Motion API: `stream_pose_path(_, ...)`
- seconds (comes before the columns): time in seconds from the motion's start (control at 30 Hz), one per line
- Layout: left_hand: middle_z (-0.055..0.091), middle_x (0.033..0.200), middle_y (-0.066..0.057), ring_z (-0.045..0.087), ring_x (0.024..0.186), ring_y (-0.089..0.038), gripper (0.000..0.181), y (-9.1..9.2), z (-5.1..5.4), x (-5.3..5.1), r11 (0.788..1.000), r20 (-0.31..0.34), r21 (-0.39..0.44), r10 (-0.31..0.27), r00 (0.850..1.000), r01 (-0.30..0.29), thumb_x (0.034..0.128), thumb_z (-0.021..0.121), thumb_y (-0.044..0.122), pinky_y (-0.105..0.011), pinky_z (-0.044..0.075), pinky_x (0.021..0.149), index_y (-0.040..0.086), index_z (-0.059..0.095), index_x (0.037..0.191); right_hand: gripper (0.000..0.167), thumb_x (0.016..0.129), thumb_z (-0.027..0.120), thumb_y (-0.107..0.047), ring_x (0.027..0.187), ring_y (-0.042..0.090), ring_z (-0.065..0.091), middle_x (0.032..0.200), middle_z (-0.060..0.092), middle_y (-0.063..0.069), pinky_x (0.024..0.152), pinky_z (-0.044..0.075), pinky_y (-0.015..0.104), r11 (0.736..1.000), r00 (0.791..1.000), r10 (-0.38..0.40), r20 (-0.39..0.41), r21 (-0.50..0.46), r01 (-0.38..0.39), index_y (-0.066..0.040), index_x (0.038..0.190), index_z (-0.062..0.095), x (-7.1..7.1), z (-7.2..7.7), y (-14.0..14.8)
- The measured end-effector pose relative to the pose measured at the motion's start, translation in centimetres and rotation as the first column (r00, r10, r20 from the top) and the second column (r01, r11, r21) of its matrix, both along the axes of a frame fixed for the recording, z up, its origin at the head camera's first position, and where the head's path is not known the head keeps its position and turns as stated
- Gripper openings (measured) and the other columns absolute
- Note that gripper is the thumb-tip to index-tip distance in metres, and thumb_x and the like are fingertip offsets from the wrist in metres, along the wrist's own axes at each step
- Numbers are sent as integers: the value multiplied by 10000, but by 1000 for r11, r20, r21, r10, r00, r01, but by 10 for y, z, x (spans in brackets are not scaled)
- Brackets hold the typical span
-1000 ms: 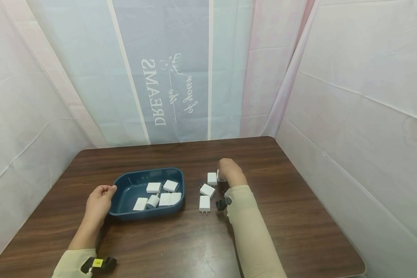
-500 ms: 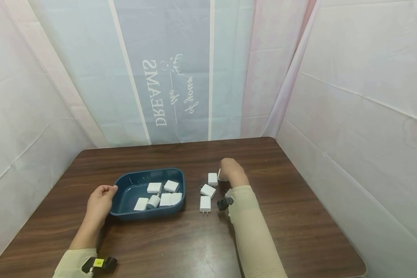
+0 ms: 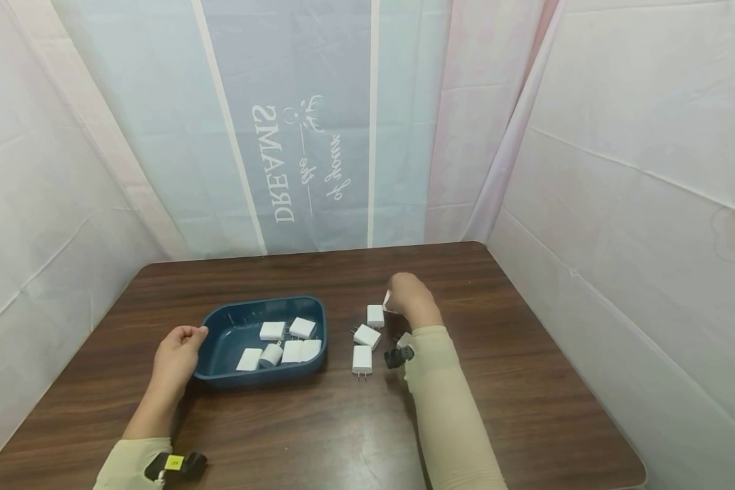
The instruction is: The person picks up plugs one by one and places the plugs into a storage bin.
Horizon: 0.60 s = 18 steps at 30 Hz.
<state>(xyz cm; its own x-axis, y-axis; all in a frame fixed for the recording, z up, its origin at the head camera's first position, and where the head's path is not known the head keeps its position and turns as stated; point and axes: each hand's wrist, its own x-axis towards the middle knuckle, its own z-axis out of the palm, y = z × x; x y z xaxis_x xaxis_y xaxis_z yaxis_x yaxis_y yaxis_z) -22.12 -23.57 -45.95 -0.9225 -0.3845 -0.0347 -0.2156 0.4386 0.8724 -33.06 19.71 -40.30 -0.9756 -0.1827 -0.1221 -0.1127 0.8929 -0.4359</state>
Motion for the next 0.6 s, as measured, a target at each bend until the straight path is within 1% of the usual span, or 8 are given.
stream_pose_path(0.2,498,869,-68,485,831,-228,390,1,0,0,1000,-6,-1,6,1000,-6,1085,483,387,-320,401,656,14,568,1160,449,886,720,-90,966,272,619,1252,671,177,844,518,452,1000,999,14,-31,14,-13,8,1317,642,0,5,-3)
stream_pose_path(0.4,510,902,-83,492,858,-238,394,1,-1,0,1000,-4,-9,10,1000,-10,1087,478,386,-324,405,676,11,568,1171,411,881,722,-126,877,248,630,1168,692,160,818,525,438,1000,998,7,-57,3,-7,-1,1268,663,2,8,-6)
stream_pose_path(0.5,515,919,-88,494,873,-240,399,1,-2,0,1000,-3,-8,7,1000,-7,1088,473,387,-325,408,685,9,566,1179,421,884,720,-141,854,239,643,1173,692,168,825,532,444,1000,998,14,-66,-2,-14,9,1272,657,3,10,-8)
stream_pose_path(0.6,517,930,-91,494,884,-242,404,1,-3,1,1000,-1,-7,5,1000,-5,1088,471,392,-327,409,694,11,565,1183,434,887,724,-161,887,249,650,1192,689,174,844,537,461,1000,997,22,-73,2,-22,12,1279,654,5,11,-10)
